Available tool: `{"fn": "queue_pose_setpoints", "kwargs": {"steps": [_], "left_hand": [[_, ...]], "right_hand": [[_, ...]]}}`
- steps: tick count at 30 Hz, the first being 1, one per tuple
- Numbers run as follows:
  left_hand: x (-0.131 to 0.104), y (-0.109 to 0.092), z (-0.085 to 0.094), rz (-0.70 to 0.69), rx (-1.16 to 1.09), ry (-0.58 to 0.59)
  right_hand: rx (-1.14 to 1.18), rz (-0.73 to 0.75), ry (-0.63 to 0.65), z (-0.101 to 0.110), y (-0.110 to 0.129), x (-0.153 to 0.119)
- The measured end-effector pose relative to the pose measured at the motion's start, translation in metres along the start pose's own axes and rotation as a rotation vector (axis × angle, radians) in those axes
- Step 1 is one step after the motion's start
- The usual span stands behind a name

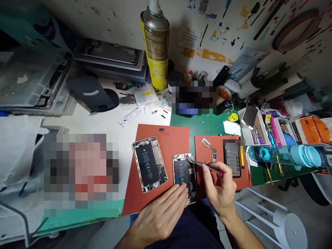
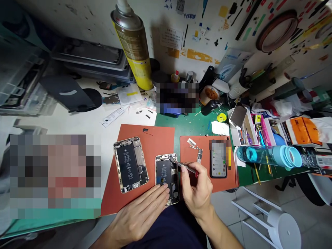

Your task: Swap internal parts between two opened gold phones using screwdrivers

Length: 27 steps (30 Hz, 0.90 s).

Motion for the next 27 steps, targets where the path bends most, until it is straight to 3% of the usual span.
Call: {"fn": "queue_pose_setpoints", "kwargs": {"steps": [12,22,27], "left_hand": [[-0.004,-0.001,-0.003,-0.012,-0.009,0.02],[-0.005,-0.003,-0.003,-0.042,0.01,0.008],[-0.005,-0.004,-0.004,-0.057,0.014,0.003]], "right_hand": [[-0.139,0.143,0.057,-0.013,0.011,0.012],[-0.048,-0.098,-0.058,0.022,-0.019,0.005],[-0.058,0.047,0.047,-0.001,0.004,0.012]]}}
Point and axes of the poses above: each hand's wrist, its own x-axis towards the middle knuckle, its own z-axis out of the back of the hand, y = z × x, the point moved 10 cm from there along x, towards the middle knuckle, and after that the axes turned 13 degrees about -y, right-handed, at the moved point
